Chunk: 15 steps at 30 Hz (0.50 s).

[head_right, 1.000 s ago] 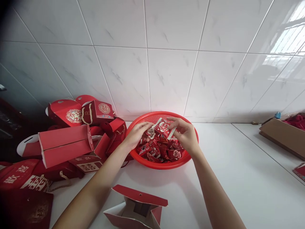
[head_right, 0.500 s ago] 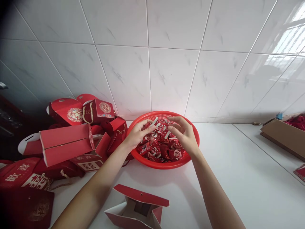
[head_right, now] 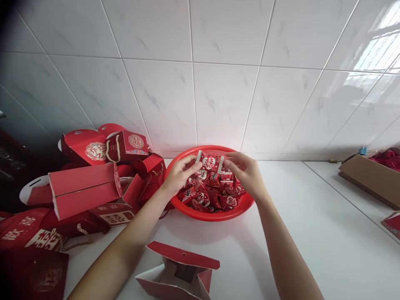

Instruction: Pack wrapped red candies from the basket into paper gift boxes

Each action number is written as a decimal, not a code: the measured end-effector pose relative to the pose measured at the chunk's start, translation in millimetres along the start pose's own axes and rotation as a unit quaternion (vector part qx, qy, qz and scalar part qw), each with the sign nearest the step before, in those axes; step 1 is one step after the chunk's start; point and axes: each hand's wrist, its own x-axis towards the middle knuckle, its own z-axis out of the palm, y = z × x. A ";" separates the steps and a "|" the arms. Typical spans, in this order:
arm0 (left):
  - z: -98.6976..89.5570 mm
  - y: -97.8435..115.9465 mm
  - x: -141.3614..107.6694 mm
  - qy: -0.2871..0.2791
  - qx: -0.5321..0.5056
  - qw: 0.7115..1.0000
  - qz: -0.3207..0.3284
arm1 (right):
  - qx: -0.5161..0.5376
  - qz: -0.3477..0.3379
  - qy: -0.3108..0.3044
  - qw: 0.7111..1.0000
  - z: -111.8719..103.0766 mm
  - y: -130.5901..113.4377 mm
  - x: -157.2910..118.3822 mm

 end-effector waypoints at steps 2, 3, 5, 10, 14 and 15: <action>-2.4 -1.8 2.8 0.054 -0.010 0.998 0.002 | -0.047 0.005 0.040 0.998 -12.0 12.5 4.0; -3.7 -2.5 4.1 0.075 -0.013 0.997 -0.002 | -0.088 0.015 0.051 0.995 -17.9 20.2 6.3; -5.9 -2.9 5.9 0.096 -0.018 0.995 -0.012 | -0.210 0.048 0.022 0.976 -27.4 35.4 11.5; -6.5 -0.8 4.8 0.069 -0.023 0.997 -0.019 | -0.365 0.070 -0.075 0.925 -27.5 52.7 33.0; -5.8 -0.5 3.4 0.062 -0.023 0.998 -0.013 | -0.419 0.079 -0.183 0.886 -11.6 49.8 52.7; -5.9 -0.8 3.6 0.061 -0.023 0.998 -0.014 | -0.430 0.082 -0.203 0.876 -7.9 49.0 55.9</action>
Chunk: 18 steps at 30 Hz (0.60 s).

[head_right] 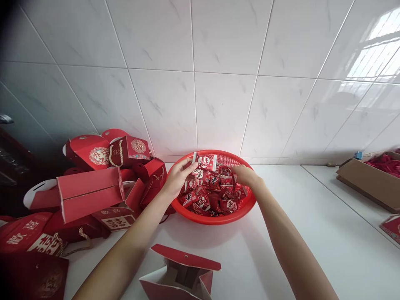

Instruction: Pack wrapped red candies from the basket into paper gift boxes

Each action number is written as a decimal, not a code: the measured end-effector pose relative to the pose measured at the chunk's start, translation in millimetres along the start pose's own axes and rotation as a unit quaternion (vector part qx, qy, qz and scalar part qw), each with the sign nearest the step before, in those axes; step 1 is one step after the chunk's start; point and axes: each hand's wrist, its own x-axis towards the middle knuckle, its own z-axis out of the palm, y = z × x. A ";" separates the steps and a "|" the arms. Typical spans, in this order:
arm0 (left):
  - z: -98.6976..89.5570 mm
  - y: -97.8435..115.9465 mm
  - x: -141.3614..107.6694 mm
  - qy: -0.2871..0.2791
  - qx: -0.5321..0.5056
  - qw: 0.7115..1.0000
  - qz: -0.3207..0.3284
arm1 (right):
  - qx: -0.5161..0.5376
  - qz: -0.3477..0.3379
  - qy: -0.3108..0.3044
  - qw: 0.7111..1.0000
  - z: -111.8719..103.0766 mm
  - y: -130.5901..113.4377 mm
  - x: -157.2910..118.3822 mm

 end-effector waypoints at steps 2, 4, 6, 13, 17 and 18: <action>-0.2 -1.0 0.6 -0.004 -0.002 1.000 -0.003 | -0.020 -0.004 -0.024 0.999 0.7 -4.9 4.3; -0.5 -2.2 1.3 -0.007 -0.005 1.000 -0.007 | -0.028 -0.004 -0.033 0.999 1.0 -7.4 4.5; -0.8 -3.4 1.9 -0.005 -0.007 1.000 -0.009 | -0.021 -0.003 -0.033 0.999 -0.2 -8.0 1.3; -1.0 -3.4 2.6 -0.003 -0.010 1.000 -0.007 | 0.171 -0.029 0.068 0.982 -7.9 -14.1 -28.6; -1.1 -3.2 3.7 0.008 -0.015 1.000 -0.007 | 0.484 -0.059 0.142 0.862 -5.7 -28.5 -47.4; -1.4 -3.4 4.2 0.012 -0.020 1.000 -0.008 | 0.530 -0.063 0.135 0.835 -4.5 -32.8 -50.6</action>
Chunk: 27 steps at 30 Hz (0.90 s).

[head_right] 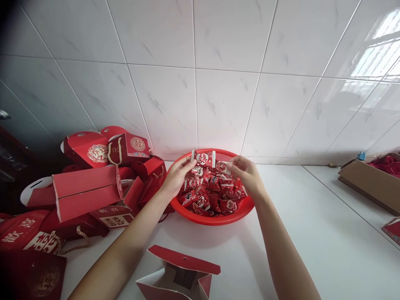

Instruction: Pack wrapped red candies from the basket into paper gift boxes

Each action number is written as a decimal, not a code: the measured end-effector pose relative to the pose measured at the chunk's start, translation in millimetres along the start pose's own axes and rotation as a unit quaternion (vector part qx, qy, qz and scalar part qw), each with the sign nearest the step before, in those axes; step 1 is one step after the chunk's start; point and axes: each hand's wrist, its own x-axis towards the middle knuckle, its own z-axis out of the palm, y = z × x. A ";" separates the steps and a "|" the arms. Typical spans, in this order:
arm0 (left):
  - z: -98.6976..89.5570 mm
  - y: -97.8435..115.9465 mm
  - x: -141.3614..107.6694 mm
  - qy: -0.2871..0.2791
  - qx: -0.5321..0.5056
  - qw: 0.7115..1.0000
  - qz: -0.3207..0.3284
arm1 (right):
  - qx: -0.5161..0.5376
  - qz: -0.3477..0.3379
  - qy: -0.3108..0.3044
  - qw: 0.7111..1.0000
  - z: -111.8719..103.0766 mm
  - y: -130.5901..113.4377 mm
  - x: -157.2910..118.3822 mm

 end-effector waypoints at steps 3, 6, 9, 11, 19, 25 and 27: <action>-0.8 -0.8 1.3 0.005 -0.021 1.000 -0.002 | 0.098 0.021 -0.034 0.994 11.5 -2.7 -7.1; -0.8 -1.3 1.4 0.006 -0.031 1.000 0.003 | 0.138 0.039 -0.078 0.987 20.6 -2.7 -10.8; 0.4 -1.2 0.1 -0.001 -0.032 0.999 0.012 | 0.162 0.055 -0.100 0.980 27.6 -1.8 -13.3; 1.2 -0.8 -0.8 -0.008 -0.033 0.999 0.016 | 0.167 0.063 -0.117 0.977 31.0 -0.9 -14.5; 1.8 -0.5 -1.1 -0.017 -0.031 0.999 0.028 | 0.139 0.059 -0.190 0.970 33.5 2.3 -17.1; 3.3 1.2 -3.0 -0.028 -0.032 0.999 0.028 | 0.139 0.075 -0.196 0.968 33.7 -0.9 -19.6; 3.9 2.0 -4.0 -0.033 -0.034 0.998 0.034 | 0.140 0.088 -0.185 0.969 33.8 0.2 -20.1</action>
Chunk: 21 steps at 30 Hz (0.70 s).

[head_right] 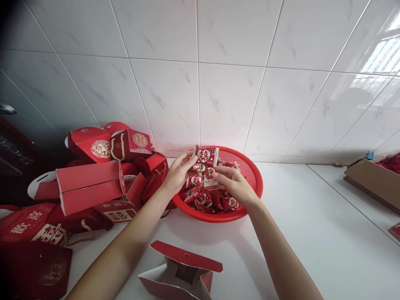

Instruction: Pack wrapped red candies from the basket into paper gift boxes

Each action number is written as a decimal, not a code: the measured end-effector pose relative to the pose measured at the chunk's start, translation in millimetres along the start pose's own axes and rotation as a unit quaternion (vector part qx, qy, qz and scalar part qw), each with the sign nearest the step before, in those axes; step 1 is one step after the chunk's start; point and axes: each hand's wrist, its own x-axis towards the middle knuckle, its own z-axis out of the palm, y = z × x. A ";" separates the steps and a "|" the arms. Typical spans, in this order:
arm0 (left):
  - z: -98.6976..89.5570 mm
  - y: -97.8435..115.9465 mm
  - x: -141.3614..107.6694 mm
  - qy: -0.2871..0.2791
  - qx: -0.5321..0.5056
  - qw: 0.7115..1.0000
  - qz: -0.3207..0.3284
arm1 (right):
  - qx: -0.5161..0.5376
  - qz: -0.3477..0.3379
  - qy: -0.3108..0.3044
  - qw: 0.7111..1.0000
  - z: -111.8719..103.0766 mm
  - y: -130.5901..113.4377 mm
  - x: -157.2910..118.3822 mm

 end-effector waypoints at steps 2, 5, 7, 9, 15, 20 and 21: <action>0.6 0.6 -0.7 -0.003 0.003 1.000 0.003 | 0.001 0.007 0.008 1.000 0.0 0.8 -0.1; 0.9 1.1 -0.9 -0.006 0.013 1.000 0.002 | -0.012 0.014 0.005 1.000 0.8 -0.8 -0.4; 0.8 1.0 -0.5 -0.006 0.015 1.000 -0.002 | -0.023 0.019 0.000 1.000 1.5 -2.8 -0.9; 0.3 0.5 0.1 0.000 0.015 1.000 -0.006 | -0.031 0.019 0.003 0.999 1.9 -4.4 -1.7; -2.4 -1.5 1.6 0.050 -0.004 0.999 0.000 | -0.033 -0.010 0.038 0.999 4.0 -5.8 -3.4; -3.7 -1.8 2.5 0.088 0.008 0.996 0.005 | -0.009 -0.026 0.093 0.995 5.6 -5.2 -1.7; -3.8 -2.1 2.7 0.093 0.013 0.996 0.006 | -0.005 -0.025 0.101 0.995 5.4 -5.0 -1.4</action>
